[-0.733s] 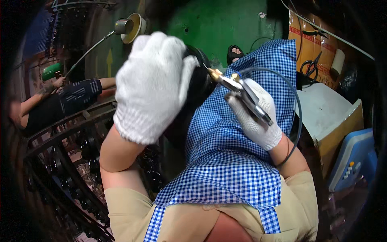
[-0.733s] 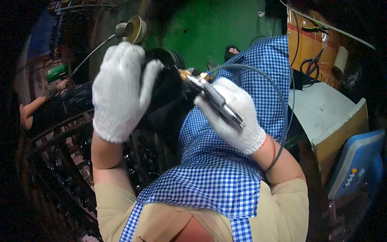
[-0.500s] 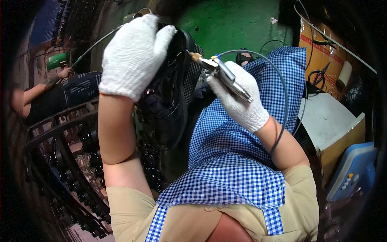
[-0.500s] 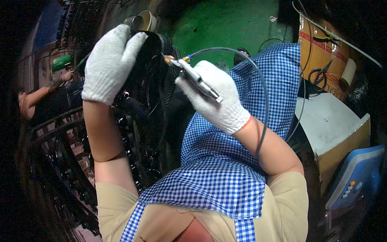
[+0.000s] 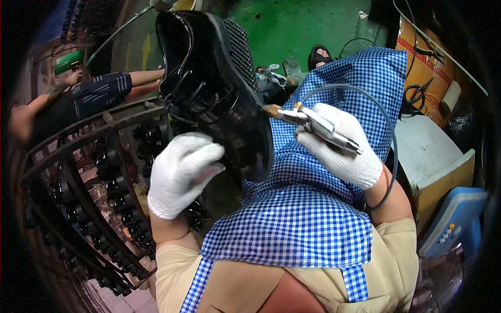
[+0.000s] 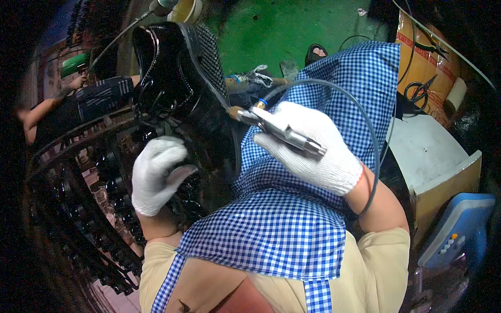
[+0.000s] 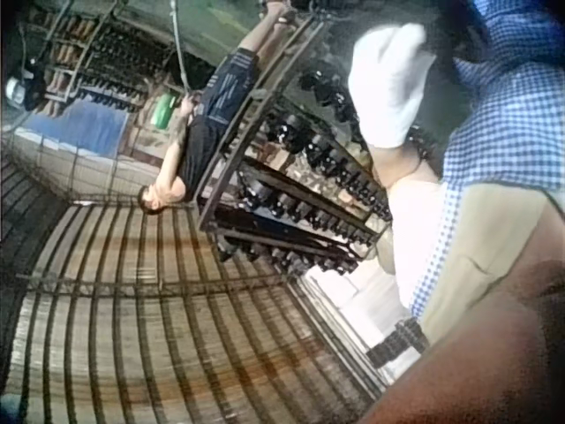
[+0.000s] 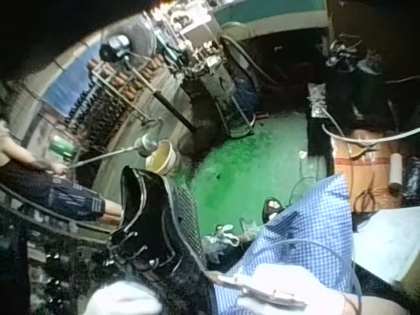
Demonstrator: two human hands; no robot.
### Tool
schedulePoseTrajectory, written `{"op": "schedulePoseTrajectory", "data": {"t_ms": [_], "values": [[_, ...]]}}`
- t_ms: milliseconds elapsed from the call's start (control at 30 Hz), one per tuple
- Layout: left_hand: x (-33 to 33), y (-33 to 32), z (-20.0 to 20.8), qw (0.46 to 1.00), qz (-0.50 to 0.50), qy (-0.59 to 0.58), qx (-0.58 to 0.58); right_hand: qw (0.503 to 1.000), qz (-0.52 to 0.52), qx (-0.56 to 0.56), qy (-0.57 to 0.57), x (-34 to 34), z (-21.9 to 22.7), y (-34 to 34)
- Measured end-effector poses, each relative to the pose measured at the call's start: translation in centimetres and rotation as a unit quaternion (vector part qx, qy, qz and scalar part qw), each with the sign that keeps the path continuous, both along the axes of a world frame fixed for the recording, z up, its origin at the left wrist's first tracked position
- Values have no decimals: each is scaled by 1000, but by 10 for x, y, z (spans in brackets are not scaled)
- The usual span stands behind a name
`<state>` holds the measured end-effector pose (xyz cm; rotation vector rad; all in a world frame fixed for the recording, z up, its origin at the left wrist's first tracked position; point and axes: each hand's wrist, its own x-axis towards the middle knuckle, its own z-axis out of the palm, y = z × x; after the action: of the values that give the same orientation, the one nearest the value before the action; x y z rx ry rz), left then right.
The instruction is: Applying adhesive to the edge of a shoe sole using a hand-held applicator tool.
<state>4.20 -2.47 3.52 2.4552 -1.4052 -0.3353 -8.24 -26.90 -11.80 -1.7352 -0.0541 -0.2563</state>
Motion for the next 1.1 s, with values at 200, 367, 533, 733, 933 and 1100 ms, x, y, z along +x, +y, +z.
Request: {"op": "schedulePoseTrajectory", "data": {"t_ms": [200,367,533,733,933,1100], "values": [[7,-15,1,969,-150,-157,121,997,54,-43,28,-30,0,6],[13,-45,2,918,-296,-241,107,998,6,-63,21,-52,3,6],[19,-72,5,932,-272,-182,152,997,-40,-68,19,-70,5,3],[19,-94,4,953,-199,-182,140,989,-112,-95,8,-72,7,-5],[28,-114,-4,958,-114,-228,129,974,-210,-73,-50,-35,1,-9],[48,-129,-8,945,-43,-278,167,954,-271,-50,-116,22,-7,-11]]}}
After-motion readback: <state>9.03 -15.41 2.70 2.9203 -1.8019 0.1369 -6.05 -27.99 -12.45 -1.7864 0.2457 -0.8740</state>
